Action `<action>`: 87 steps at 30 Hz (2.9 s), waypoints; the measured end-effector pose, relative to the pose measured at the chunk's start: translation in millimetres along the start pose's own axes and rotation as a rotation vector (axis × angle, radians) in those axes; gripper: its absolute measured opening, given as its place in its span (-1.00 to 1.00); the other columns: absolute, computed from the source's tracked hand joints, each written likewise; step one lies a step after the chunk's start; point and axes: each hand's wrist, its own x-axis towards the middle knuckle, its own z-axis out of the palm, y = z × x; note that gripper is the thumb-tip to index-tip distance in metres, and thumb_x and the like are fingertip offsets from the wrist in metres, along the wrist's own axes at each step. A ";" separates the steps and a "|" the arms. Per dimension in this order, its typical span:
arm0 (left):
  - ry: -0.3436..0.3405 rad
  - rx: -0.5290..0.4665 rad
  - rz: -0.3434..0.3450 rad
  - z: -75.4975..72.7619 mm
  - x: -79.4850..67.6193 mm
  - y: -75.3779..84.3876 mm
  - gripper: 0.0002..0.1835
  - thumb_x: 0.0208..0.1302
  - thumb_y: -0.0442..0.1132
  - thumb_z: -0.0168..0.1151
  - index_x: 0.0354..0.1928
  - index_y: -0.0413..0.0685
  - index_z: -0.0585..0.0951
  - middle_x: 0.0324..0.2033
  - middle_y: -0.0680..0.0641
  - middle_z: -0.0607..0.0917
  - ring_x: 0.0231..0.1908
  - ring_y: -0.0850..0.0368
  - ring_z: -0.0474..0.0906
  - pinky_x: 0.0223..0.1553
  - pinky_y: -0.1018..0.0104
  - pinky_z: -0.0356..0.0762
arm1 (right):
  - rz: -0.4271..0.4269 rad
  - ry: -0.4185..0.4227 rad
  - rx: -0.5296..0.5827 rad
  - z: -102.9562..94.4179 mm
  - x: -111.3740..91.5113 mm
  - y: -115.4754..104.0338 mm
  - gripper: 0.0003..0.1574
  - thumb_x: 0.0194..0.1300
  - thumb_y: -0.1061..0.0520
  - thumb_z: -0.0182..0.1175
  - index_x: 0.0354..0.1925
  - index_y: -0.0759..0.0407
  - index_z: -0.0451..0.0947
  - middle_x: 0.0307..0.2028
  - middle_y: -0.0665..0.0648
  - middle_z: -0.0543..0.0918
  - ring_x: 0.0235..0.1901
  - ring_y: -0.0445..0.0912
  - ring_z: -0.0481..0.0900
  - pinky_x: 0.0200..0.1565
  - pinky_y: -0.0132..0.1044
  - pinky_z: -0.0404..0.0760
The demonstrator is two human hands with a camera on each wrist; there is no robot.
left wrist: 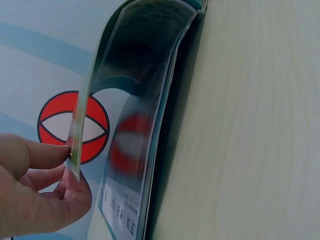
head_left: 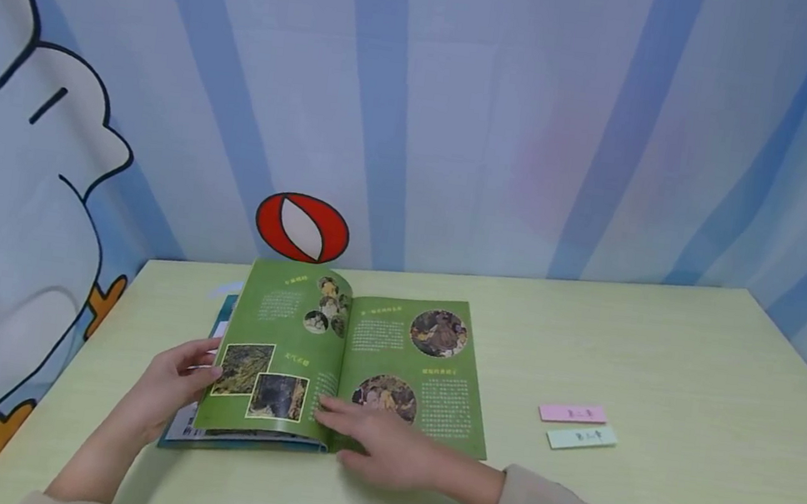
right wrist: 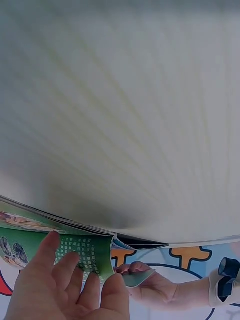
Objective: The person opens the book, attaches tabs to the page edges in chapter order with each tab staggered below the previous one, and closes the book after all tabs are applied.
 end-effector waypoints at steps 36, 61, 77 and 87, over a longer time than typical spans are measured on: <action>0.037 0.143 -0.053 -17.7 15.2 -34.3 -0.47 0.33 -0.46 0.00 0.30 -0.48 0.16 -0.08 -0.28 0.39 -0.06 -0.11 0.36 -0.23 0.37 0.48 | -0.126 -0.278 -0.522 7.9 5.3 -6.4 -0.27 0.38 0.02 0.01 0.42 0.05 0.03 0.42 0.03 0.01 0.36 -0.18 0.03 0.28 -0.35 0.12; 0.048 0.333 -0.003 -11.0 13.4 -32.9 -0.49 0.30 -0.44 0.02 0.25 -0.49 0.21 -0.16 -0.30 0.42 -0.16 -0.13 0.40 -0.27 0.21 0.45 | -0.157 -0.231 -0.441 5.7 5.5 -5.0 -0.34 0.37 0.03 0.03 0.38 0.06 0.16 0.39 0.05 0.12 0.32 -0.19 0.15 0.22 -0.38 0.25; 0.064 0.424 -0.028 -9.0 11.5 -20.5 -0.49 0.32 -0.25 0.06 0.25 -0.33 0.29 -0.05 -0.35 0.44 -0.05 -0.25 0.40 -0.15 0.03 0.48 | -0.175 -0.163 -0.282 -7.5 3.0 0.4 -0.40 0.36 0.14 0.01 0.35 0.13 0.22 0.34 0.09 0.25 0.24 -0.09 0.32 0.15 -0.30 0.38; 0.110 0.442 0.099 1.7 8.8 -4.8 -0.54 0.30 -0.27 0.09 0.19 -0.33 0.37 -0.07 -0.35 0.50 -0.06 -0.25 0.46 -0.16 0.00 0.52 | -0.146 -0.085 -0.179 -20.3 -4.5 12.4 -0.47 0.34 0.20 0.05 0.27 0.19 0.34 0.20 0.11 0.44 0.22 -0.09 0.34 0.21 -0.30 0.30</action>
